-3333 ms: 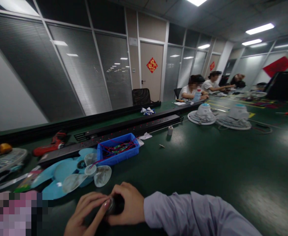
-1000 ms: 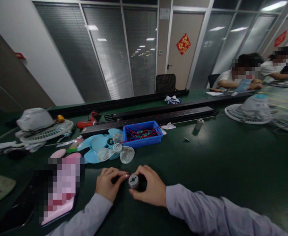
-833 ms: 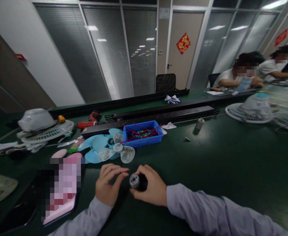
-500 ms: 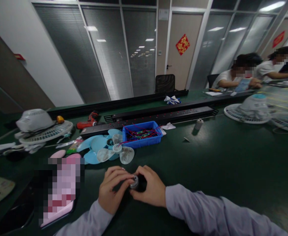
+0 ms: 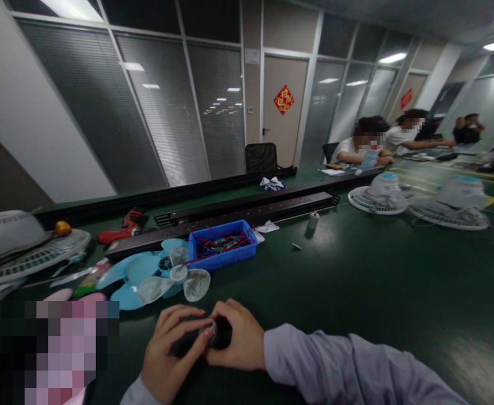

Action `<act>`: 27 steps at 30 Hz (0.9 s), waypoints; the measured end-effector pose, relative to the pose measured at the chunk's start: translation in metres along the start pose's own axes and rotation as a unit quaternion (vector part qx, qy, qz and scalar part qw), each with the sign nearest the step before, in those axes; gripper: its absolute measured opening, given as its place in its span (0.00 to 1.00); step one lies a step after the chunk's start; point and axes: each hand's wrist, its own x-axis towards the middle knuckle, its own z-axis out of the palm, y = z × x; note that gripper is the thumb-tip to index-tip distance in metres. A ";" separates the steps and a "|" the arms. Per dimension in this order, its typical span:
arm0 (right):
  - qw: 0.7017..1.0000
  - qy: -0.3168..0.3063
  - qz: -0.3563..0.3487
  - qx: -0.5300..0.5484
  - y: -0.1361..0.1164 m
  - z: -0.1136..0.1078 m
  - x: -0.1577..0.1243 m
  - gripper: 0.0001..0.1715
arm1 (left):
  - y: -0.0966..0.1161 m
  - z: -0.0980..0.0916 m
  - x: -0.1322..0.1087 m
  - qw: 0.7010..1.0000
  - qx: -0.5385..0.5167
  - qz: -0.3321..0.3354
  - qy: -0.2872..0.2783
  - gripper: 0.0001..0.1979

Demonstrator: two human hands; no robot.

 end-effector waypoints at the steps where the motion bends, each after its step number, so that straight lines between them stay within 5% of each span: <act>1: 1.000 0.000 -0.002 0.001 0.000 0.000 0.000 0.19 | 0.001 0.000 0.001 1.000 -0.003 0.000 0.001 0.06; 10: 1.000 -0.002 0.010 0.002 -0.002 -0.002 0.000 0.19 | -0.020 -0.002 -0.007 0.998 0.031 -0.025 0.041 0.08; 15: 0.999 0.009 0.036 0.009 -0.003 -0.006 0.000 0.18 | -0.031 0.004 -0.018 0.981 0.144 -0.122 -0.055 0.06; 18: 0.999 0.006 0.033 0.012 -0.003 -0.006 -0.001 0.17 | -0.029 0.007 -0.020 0.972 0.173 -0.149 -0.062 0.06; 27: 0.999 0.011 0.034 0.008 0.000 -0.004 0.000 0.18 | -0.014 0.001 -0.003 0.995 -0.020 -0.100 0.019 0.06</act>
